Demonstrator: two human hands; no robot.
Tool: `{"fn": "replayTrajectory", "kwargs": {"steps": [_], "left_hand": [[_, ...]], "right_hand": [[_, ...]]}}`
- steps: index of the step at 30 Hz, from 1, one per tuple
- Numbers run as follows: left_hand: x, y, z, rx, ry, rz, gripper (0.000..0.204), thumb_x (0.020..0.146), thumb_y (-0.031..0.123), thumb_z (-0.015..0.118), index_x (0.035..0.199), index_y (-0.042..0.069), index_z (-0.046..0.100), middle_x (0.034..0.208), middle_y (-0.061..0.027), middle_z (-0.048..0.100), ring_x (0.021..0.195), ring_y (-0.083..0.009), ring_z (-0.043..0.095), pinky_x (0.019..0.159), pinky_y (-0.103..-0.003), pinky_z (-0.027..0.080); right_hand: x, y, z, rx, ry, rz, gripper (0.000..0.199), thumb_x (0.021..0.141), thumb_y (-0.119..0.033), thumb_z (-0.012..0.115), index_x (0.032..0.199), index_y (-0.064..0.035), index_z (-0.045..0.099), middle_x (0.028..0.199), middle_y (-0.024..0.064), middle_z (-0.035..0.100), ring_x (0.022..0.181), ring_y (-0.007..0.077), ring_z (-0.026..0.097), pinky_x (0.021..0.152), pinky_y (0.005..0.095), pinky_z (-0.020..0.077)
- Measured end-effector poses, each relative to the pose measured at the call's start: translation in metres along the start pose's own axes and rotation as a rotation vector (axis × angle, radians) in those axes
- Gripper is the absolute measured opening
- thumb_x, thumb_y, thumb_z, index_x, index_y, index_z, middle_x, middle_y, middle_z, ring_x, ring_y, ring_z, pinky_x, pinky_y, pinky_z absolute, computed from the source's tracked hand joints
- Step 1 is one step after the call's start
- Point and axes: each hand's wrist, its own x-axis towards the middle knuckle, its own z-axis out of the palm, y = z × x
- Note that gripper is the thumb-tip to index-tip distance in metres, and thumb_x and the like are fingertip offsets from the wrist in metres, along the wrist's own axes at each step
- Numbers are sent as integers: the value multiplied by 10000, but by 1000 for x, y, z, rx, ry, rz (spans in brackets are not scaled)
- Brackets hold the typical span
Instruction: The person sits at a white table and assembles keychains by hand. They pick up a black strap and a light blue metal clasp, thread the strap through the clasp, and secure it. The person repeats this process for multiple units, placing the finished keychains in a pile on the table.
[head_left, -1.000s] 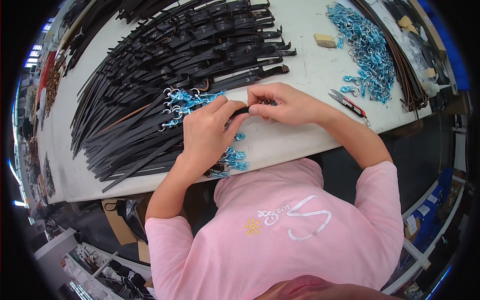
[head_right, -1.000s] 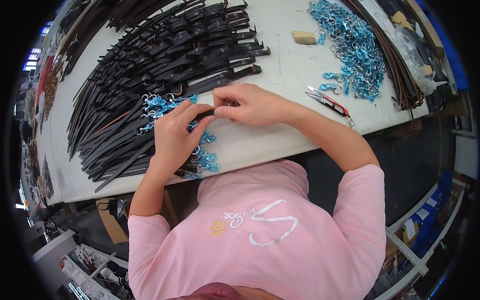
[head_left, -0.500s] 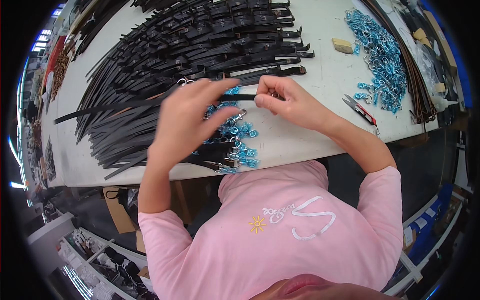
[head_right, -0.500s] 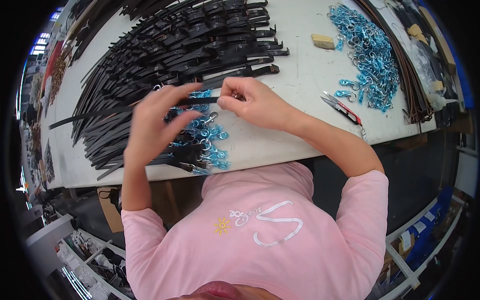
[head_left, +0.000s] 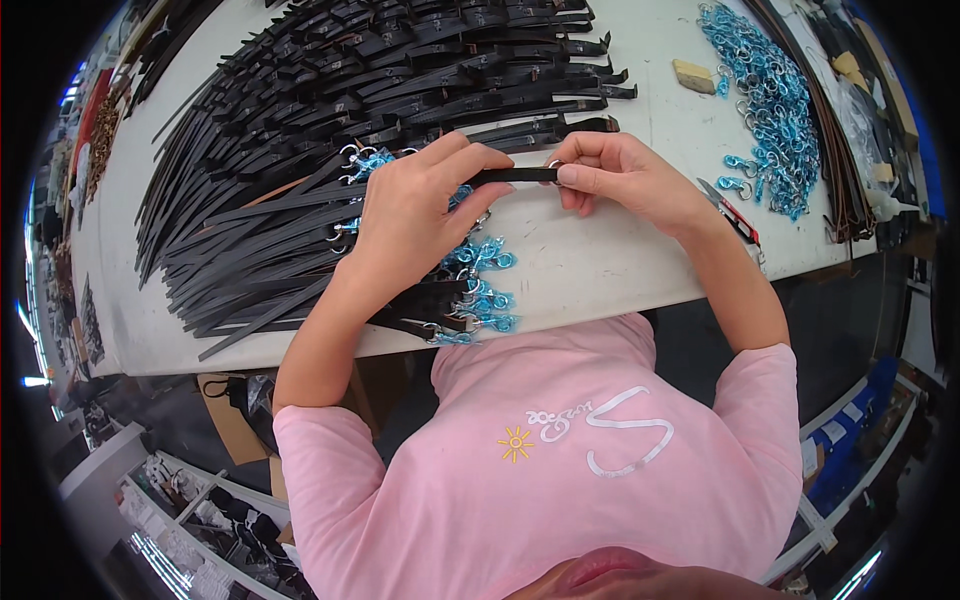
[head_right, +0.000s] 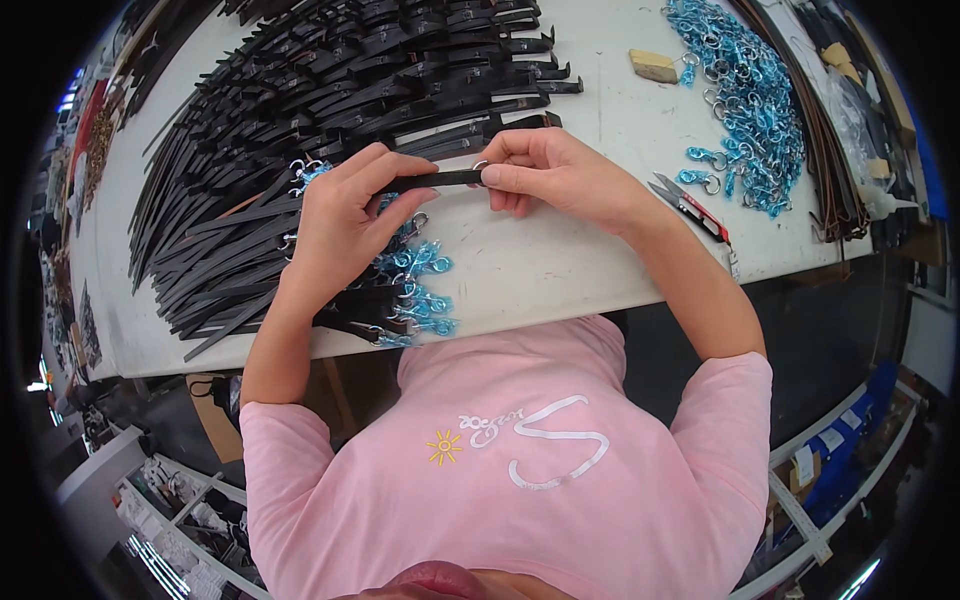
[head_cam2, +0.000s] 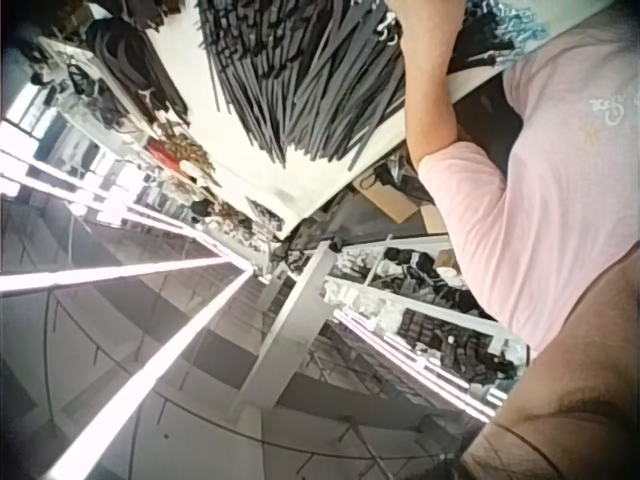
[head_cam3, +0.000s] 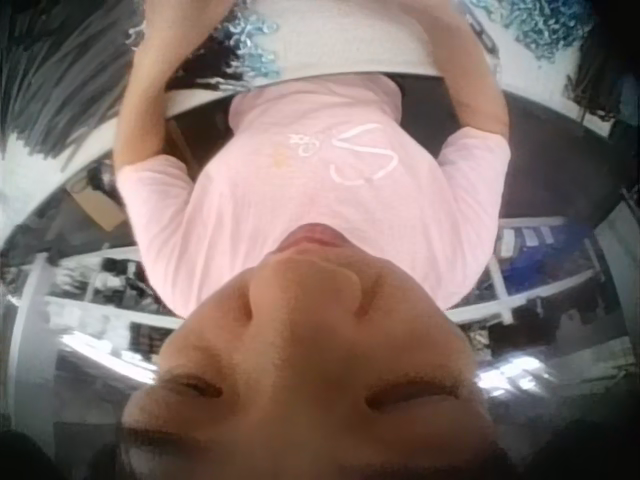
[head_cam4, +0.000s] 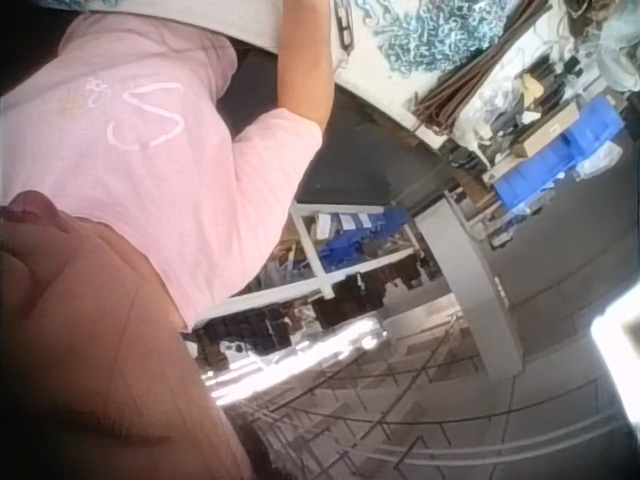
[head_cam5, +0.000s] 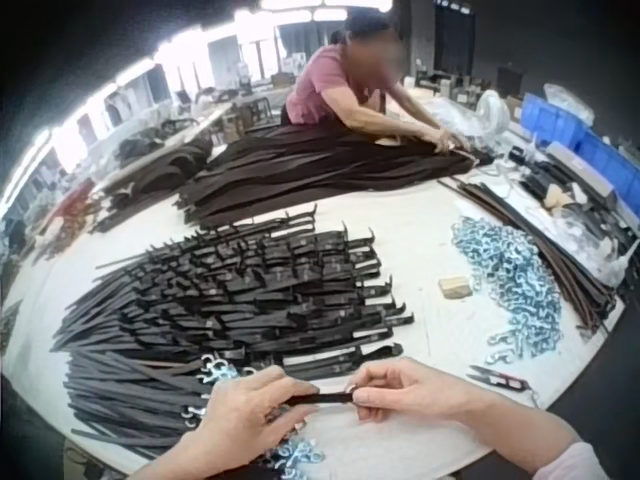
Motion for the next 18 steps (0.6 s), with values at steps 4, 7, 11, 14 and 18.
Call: {"fn": "replayTrajectory", "kwargs": {"steps": [4,7,11,14,18], "left_hand": [[-2,0,4,51,21,11,216,809,112,788,1014,71,731,759,-27,579,528,-139,465,488,-273,367],[-2,0,4,68,20,12,210,812,113,785,1010,69,730,762,-33,587,530,-143,484,490,-272,379],[3,3,2,37,-56,-61,195,836,119,756,1016,53,721,770,-53,608,547,-157,510,513,-275,399],[9,4,0,-43,-198,-164,200,865,126,707,1035,21,704,775,-64,624,586,-146,524,551,-281,422],[19,-3,1,-239,-388,-314,227,894,129,643,1056,-27,679,785,-59,641,668,-98,543,604,-278,450]], "right_hand": [[1,2,0,-7,5,-6,207,991,-229,625,1056,-33,636,816,15,654,765,77,618,702,228,508],[1,1,1,-21,9,5,209,988,-231,630,1059,-35,635,811,8,642,761,73,610,701,223,506],[2,-3,4,-122,30,26,210,988,-234,632,1060,-36,622,792,-6,612,743,58,579,703,212,497],[3,-2,11,-167,64,-30,206,992,-232,625,1041,-33,604,776,-18,580,724,48,537,689,204,470],[4,4,12,-177,40,-85,199,1000,-228,606,1025,-31,586,763,-28,545,712,45,497,663,204,430]]}}
